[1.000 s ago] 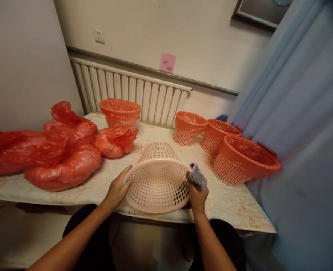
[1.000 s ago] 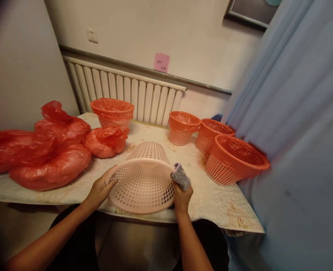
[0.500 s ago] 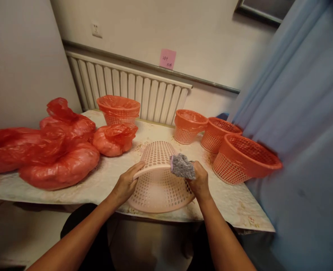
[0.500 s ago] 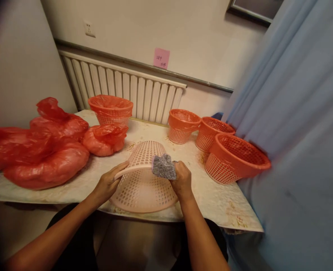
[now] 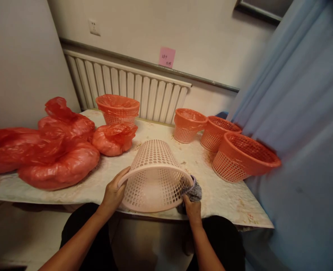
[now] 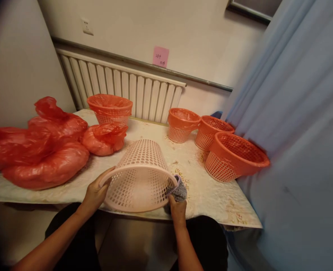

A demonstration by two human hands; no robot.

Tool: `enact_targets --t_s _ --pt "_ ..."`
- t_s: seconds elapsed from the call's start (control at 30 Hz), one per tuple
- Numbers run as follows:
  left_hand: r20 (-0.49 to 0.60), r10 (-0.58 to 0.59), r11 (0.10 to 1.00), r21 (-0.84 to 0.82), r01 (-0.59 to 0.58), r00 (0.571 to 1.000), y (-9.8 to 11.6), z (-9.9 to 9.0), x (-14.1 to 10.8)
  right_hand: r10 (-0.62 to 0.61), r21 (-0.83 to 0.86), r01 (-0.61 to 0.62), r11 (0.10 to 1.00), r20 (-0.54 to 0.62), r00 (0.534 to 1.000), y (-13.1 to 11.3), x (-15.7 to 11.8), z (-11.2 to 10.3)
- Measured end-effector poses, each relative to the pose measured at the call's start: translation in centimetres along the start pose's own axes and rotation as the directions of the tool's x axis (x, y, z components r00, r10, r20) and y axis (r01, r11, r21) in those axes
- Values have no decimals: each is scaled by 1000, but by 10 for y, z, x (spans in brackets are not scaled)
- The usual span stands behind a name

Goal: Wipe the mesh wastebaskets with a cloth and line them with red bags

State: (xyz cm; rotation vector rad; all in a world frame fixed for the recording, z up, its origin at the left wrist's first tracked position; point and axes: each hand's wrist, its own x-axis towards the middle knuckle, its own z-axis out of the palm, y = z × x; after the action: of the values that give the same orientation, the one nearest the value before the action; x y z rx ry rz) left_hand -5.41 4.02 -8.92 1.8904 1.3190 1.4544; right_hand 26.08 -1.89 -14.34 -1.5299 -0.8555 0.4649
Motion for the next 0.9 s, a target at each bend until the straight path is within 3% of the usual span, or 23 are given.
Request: enact_targets --t_s 0.07,0.13,0.23,0.3,0.37,0.43,0.53,0.67,0.73,0.8,0.87,0.9 --pt "-42 -56 997 -47 54 998 1 4 -9 76 -18 -78 997 -62 995 -1 6 -14" --pt "-84 -90 994 -74 84 992 4 10 -18 106 -26 -113 993 -203 974 -3 13 -32" --pt "-115 -142 986 -104 130 983 13 20 -28 128 -14 -152 988 -464 876 -20 20 -57" --pt "-108 -202 975 -115 190 973 20 26 -31 82 24 -84 996 -586 806 -43 18 -67" --pt "-95 -259 963 -97 250 961 25 31 -33 20 69 27 997 -608 794 -71 10 -69" --pt "-100 -294 955 -55 290 951 27 35 -36 -4 109 73 991 -534 845 -94 -2 -63" --pt "-129 -301 953 -8 302 945 29 39 -44 87 188 -22 982 -345 934 -106 -17 -44" --pt "-64 -174 984 34 177 983 27 36 -60 177 164 -157 974 -117 977 -88 -18 -11" --pt "17 -142 989 40 142 990 26 33 -66 40 2 -40 999 -88 995 -76 -13 5" --pt "59 -149 988 44 147 987 24 31 -68 -213 -177 212 961 14 977 -65 -8 19" --pt "56 -151 988 44 148 987 23 31 -68 -384 -280 455 846 272 882 -56 -8 31" --pt "56 -149 988 40 147 987 22 31 -68 -389 -296 534 792 430 815 -52 -10 37"
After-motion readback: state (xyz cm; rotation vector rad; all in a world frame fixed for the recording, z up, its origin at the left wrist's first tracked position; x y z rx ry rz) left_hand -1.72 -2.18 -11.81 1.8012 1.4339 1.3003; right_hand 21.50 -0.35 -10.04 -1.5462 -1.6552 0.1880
